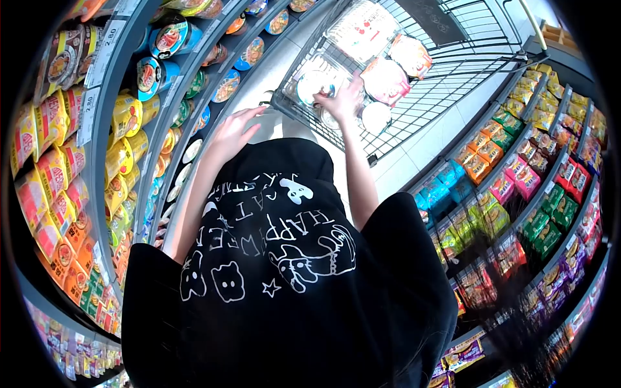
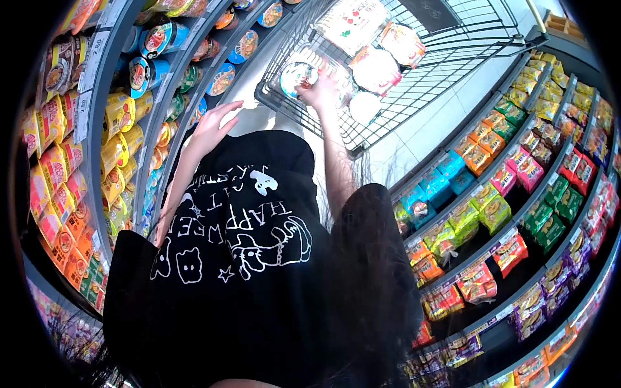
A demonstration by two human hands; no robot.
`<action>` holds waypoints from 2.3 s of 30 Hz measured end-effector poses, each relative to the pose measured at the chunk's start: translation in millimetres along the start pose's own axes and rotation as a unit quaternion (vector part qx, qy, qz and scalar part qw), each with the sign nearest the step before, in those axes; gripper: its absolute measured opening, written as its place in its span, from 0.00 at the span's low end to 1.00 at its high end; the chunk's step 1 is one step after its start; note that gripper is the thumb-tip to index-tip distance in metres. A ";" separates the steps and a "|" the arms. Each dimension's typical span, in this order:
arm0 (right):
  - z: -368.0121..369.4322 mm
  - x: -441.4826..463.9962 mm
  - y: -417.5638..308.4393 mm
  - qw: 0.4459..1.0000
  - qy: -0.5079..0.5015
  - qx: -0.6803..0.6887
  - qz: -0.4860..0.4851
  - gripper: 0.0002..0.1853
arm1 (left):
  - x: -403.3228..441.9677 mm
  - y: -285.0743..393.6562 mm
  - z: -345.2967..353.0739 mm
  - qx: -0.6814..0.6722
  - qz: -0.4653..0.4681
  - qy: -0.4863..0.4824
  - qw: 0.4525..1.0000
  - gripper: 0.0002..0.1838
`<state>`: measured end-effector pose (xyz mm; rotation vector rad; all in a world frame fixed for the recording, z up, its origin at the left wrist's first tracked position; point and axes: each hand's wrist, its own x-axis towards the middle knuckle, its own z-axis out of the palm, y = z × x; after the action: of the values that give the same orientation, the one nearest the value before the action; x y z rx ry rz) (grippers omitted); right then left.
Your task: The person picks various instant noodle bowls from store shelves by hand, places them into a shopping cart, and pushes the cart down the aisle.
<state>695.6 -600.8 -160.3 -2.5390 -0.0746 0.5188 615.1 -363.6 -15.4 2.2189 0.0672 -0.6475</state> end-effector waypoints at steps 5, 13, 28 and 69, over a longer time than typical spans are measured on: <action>44.7 3.9 -51.4 0.975 -0.136 -0.175 0.008 0.57 | 29.8 -2.4 12.7 0.000 0.031 -0.019 0.999 0.18; -44.7 -8.8 -39.0 0.990 0.034 -0.122 0.058 0.45 | 75.7 -28.7 79.2 0.049 0.092 -0.027 0.994 0.24; -26.3 -86.9 39.3 0.926 0.017 -0.191 0.325 0.50 | 132.1 17.1 211.4 0.142 -0.054 -0.129 0.980 0.51; 51.8 -84.1 78.1 0.944 -0.022 -0.037 0.326 0.55 | 150.0 -89.8 251.4 -0.229 -0.174 -0.031 0.957 0.15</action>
<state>594.2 -654.5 -212.1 -2.5886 0.7682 0.8286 614.6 -508.3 -285.2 1.7460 0.5323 -0.7996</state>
